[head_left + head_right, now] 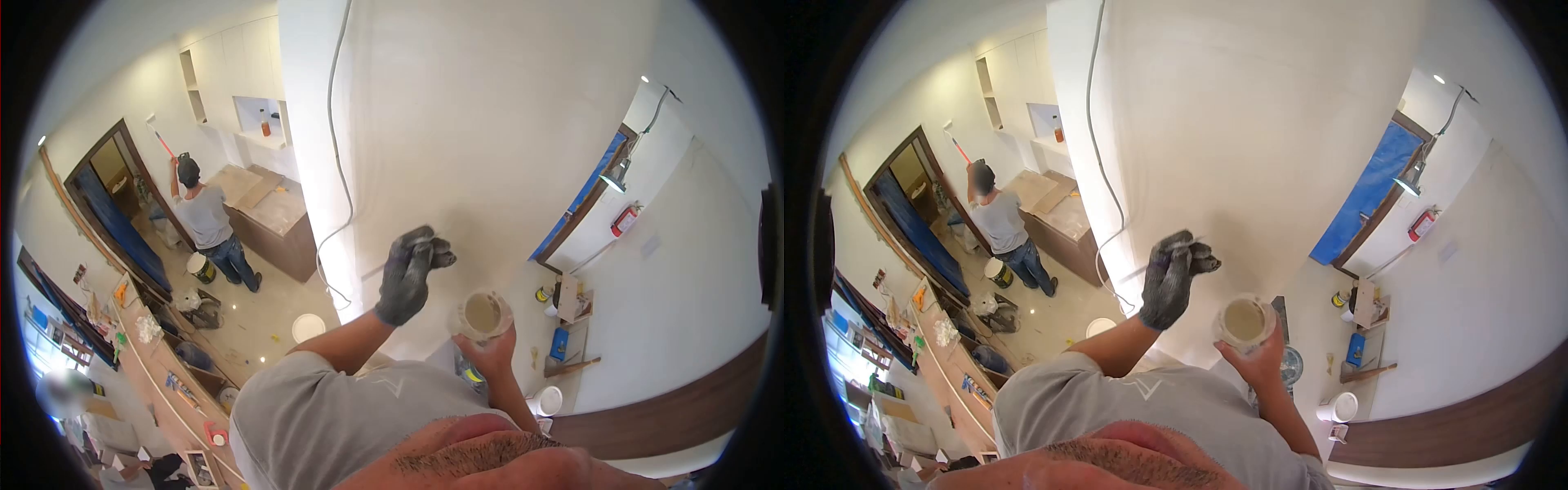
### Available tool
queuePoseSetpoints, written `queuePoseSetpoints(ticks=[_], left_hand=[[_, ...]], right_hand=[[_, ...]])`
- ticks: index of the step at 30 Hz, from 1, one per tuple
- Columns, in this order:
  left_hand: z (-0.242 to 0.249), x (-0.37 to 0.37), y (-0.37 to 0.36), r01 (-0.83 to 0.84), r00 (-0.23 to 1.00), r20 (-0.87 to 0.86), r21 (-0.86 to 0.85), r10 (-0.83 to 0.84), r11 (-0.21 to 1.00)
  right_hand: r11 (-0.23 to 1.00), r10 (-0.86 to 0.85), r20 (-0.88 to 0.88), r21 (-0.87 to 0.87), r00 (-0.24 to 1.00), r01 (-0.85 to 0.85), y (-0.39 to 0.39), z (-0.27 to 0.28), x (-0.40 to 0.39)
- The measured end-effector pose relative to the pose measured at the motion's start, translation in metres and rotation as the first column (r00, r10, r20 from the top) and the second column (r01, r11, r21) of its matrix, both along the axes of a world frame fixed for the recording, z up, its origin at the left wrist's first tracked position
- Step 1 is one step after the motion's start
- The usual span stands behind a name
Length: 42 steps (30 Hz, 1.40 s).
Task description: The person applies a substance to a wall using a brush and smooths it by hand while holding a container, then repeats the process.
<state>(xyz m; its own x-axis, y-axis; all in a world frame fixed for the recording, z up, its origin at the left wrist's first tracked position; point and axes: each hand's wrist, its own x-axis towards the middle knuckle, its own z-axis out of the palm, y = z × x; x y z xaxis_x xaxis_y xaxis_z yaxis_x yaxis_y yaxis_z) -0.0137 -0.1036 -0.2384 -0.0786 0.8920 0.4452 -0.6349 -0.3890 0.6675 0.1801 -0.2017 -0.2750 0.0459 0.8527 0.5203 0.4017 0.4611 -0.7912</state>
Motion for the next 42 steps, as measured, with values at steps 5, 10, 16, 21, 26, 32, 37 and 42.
queuePoseSetpoints(ticks=[5, 10, 16, 21, 26, 32, 37, 42], left_hand=[[-0.032, -0.016, -0.033, 0.110, 0.979, 0.186, -0.162, -0.079, 0.981], [-0.043, -0.046, -0.041, -0.145, 0.989, 0.044, 0.015, 0.144, 0.989], [-0.047, -0.074, -0.043, -0.436, 0.805, -0.343, 0.211, 0.484, 0.875], [-0.030, -0.091, -0.026, -0.525, 0.685, -0.384, 0.329, 0.619, 0.785], [-0.005, -0.109, -0.005, -0.558, 0.662, -0.319, 0.394, 0.678, 0.730], [-0.009, -0.105, 0.010, -0.559, 0.662, -0.308, 0.404, 0.683, 0.724], [-0.019, -0.104, 0.009, -0.536, 0.689, -0.315, 0.385, 0.652, 0.752], [-0.032, -0.100, 0.013, -0.464, 0.739, -0.339, 0.371, 0.582, 0.804]], right_hand=[[0.965, 0.259, -0.060, -0.024, 0.964, -0.261, 0.024, 0.033, -0.041], [0.933, 0.354, -0.093, -0.040, 0.931, -0.359, 0.043, 0.044, -0.082], [0.880, 0.462, 0.033, -0.137, 0.886, -0.454, 0.050, 0.075, -0.102], [0.852, 0.486, 0.377, -0.004, 0.789, -0.523, 0.065, 0.115, -0.095], [0.821, -0.282, 0.802, 0.485, 0.526, -0.300, 0.093, 0.220, -0.101], [0.762, -0.624, 0.777, 0.627, 0.075, -0.162, 0.140, 0.279, -0.108], [0.740, -0.668, 0.744, 0.661, -0.020, -0.125, 0.142, 0.296, -0.093], [0.783, -0.621, 0.775, 0.619, -0.117, -0.060, 0.121, 0.317, -0.080]])
